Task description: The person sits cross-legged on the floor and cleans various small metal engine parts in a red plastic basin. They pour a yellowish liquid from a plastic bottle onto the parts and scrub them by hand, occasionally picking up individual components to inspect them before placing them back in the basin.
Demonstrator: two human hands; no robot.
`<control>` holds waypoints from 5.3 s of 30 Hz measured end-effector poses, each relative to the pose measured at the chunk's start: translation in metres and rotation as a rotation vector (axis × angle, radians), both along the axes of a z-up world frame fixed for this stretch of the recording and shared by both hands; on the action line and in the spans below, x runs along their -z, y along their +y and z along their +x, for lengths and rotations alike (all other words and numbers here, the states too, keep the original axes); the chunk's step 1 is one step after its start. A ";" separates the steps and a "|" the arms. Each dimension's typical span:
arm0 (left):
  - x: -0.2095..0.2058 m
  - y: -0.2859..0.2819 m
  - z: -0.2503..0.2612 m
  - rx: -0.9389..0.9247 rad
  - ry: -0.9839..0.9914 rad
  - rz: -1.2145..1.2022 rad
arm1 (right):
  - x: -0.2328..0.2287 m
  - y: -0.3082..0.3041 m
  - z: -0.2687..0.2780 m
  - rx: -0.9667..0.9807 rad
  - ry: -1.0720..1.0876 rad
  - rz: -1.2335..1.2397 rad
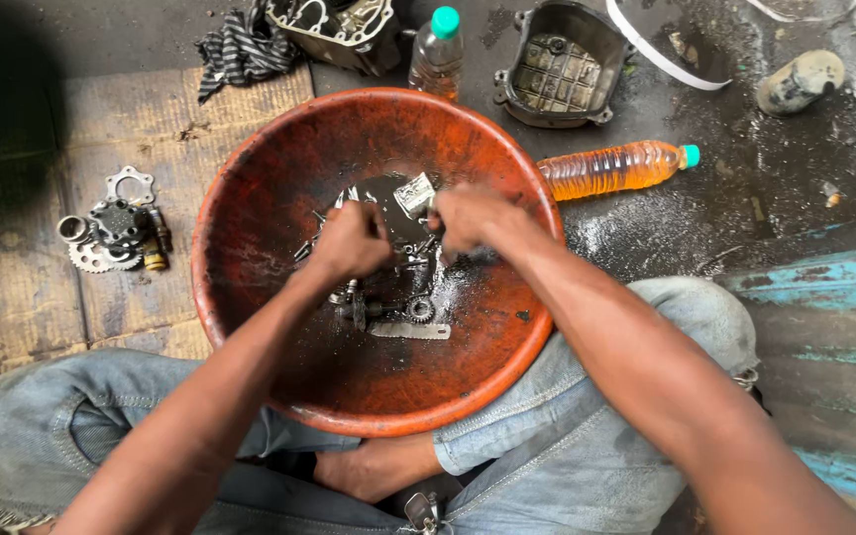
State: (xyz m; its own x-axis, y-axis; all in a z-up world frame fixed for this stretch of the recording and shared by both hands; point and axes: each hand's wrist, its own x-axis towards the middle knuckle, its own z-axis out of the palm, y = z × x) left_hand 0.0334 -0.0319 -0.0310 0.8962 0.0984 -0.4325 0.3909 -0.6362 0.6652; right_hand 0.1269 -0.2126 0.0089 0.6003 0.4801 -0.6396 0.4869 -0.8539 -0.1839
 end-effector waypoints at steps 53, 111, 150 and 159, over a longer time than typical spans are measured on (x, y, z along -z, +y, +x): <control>-0.022 0.069 -0.031 -0.560 0.182 -0.980 | 0.025 0.035 -0.029 0.246 0.076 0.365; 0.014 0.092 -0.021 -0.898 0.102 -1.230 | 0.018 0.095 -0.085 -0.253 -0.078 0.103; 0.004 0.069 -0.019 -0.812 0.130 -1.173 | 0.010 0.031 0.000 0.063 -0.297 -0.082; -0.003 0.071 -0.019 -0.799 0.148 -1.293 | 0.043 0.056 0.007 0.217 -0.215 0.133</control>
State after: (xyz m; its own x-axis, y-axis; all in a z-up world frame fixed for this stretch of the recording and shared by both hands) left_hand 0.0148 0.0390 -0.0276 0.7358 0.0166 -0.6770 0.4502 0.7348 0.5073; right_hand 0.1341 -0.1568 -0.0340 0.8123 0.3967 -0.4276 0.3357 -0.9175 -0.2135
